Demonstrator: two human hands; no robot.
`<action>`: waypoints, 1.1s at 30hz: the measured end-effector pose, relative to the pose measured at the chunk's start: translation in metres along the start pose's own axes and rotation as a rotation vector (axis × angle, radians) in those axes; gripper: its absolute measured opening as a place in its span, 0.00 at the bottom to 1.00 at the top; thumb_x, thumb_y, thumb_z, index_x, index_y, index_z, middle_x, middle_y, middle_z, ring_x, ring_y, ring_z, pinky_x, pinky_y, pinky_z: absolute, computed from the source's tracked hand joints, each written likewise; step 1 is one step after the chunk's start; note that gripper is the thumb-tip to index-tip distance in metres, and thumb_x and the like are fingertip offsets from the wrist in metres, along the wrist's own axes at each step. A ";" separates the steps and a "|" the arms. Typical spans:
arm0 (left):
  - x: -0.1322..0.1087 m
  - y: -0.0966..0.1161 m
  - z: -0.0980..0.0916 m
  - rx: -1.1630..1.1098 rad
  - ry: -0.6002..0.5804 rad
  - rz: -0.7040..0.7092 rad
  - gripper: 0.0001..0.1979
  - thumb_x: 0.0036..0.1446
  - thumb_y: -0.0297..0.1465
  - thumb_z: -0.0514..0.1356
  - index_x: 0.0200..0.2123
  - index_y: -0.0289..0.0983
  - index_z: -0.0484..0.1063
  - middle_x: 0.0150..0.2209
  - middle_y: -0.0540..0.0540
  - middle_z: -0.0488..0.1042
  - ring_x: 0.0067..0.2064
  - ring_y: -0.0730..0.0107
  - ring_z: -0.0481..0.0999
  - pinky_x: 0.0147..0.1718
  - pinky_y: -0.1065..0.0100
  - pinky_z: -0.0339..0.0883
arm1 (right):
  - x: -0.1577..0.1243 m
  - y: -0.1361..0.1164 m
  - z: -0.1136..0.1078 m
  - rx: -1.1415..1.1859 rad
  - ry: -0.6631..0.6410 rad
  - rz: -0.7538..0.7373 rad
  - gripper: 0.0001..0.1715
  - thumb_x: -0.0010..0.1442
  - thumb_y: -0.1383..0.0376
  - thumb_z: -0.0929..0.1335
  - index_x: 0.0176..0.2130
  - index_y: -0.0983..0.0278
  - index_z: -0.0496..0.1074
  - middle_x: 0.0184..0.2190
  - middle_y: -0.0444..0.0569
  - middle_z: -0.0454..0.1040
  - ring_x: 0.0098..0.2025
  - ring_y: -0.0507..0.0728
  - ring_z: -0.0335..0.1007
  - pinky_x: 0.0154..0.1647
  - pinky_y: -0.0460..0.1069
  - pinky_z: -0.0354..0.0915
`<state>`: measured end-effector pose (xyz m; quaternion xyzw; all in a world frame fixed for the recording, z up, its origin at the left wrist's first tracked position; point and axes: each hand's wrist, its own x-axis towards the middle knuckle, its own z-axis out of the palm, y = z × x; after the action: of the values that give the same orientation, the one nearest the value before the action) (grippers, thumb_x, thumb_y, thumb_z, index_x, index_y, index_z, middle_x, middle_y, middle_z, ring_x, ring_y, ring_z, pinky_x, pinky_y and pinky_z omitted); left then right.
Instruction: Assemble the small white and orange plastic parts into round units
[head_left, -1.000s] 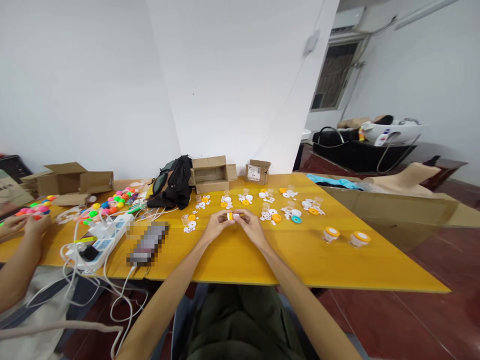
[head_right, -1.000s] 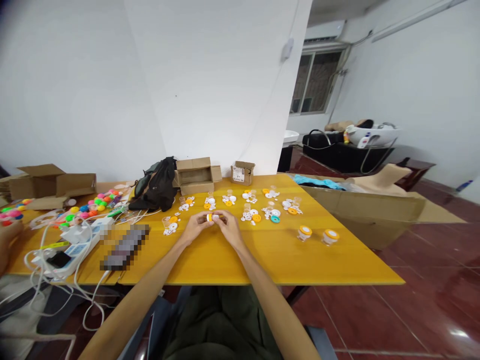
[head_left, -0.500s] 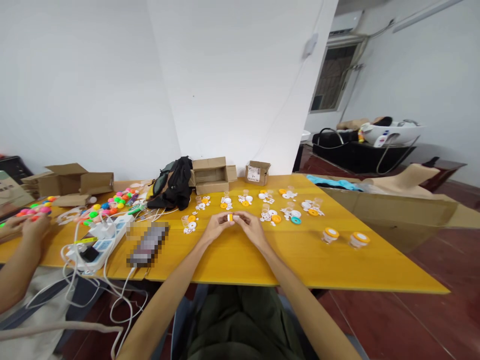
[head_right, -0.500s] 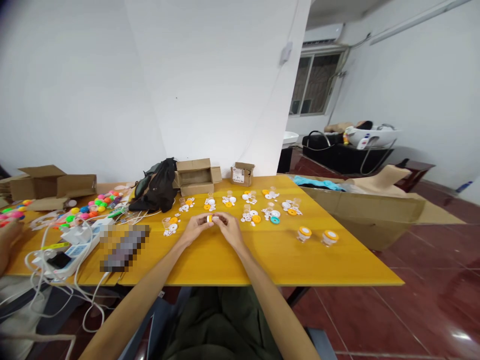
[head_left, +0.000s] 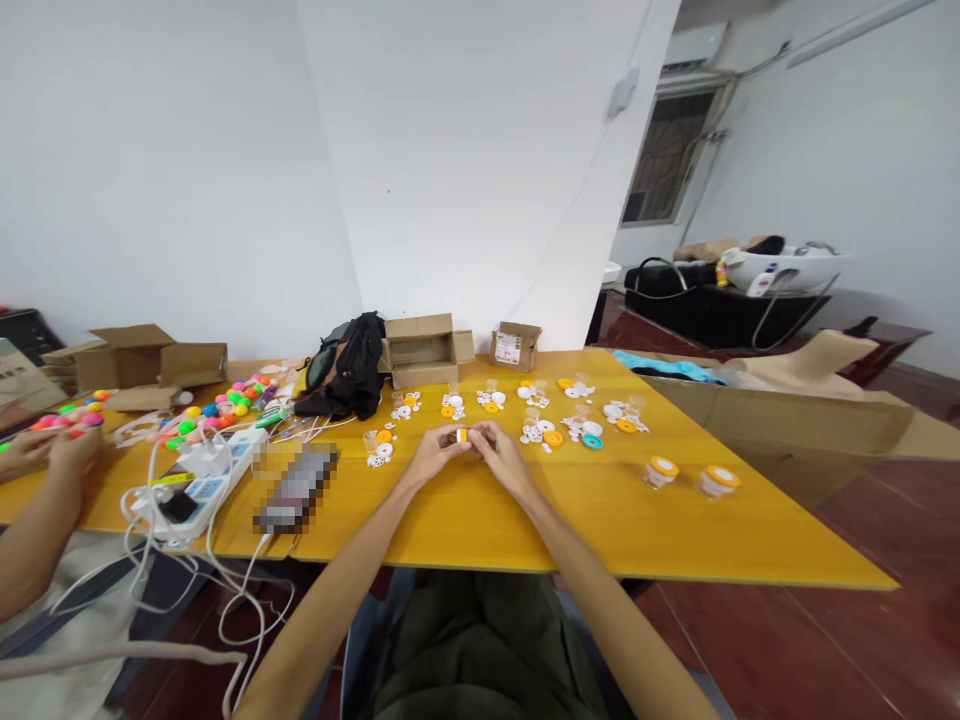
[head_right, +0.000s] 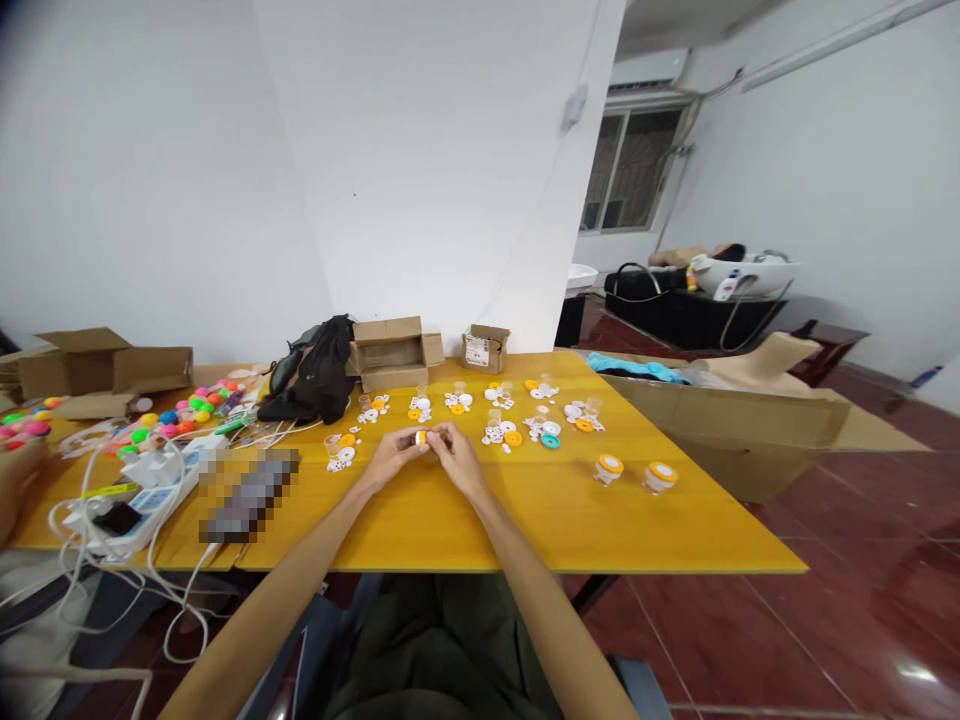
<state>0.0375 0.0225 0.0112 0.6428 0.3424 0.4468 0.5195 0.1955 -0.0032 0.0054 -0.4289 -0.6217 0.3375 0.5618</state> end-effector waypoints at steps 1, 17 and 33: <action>0.000 0.000 0.000 0.008 -0.002 0.003 0.23 0.45 0.39 0.73 0.44 0.35 0.81 0.43 0.41 0.83 0.46 0.55 0.80 0.51 0.58 0.70 | 0.000 0.000 0.000 -0.010 -0.007 0.007 0.30 0.56 0.37 0.64 0.32 0.59 0.69 0.23 0.44 0.73 0.25 0.55 0.67 0.28 0.49 0.64; 0.001 -0.002 -0.001 0.018 0.035 0.004 0.24 0.43 0.39 0.74 0.44 0.35 0.80 0.43 0.42 0.83 0.45 0.56 0.80 0.51 0.58 0.70 | 0.001 0.002 -0.001 -0.002 -0.014 0.069 0.31 0.54 0.35 0.65 0.31 0.59 0.69 0.17 0.42 0.71 0.20 0.55 0.66 0.22 0.49 0.62; 0.000 0.000 -0.001 -0.012 0.036 -0.021 0.24 0.43 0.38 0.74 0.44 0.35 0.80 0.43 0.42 0.82 0.46 0.56 0.79 0.52 0.58 0.69 | 0.003 0.004 -0.001 -0.125 0.024 0.027 0.29 0.57 0.38 0.63 0.27 0.59 0.70 0.21 0.44 0.72 0.25 0.57 0.67 0.28 0.50 0.62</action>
<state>0.0365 0.0222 0.0115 0.6278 0.3556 0.4551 0.5218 0.1973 0.0008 0.0030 -0.4755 -0.6288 0.3004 0.5370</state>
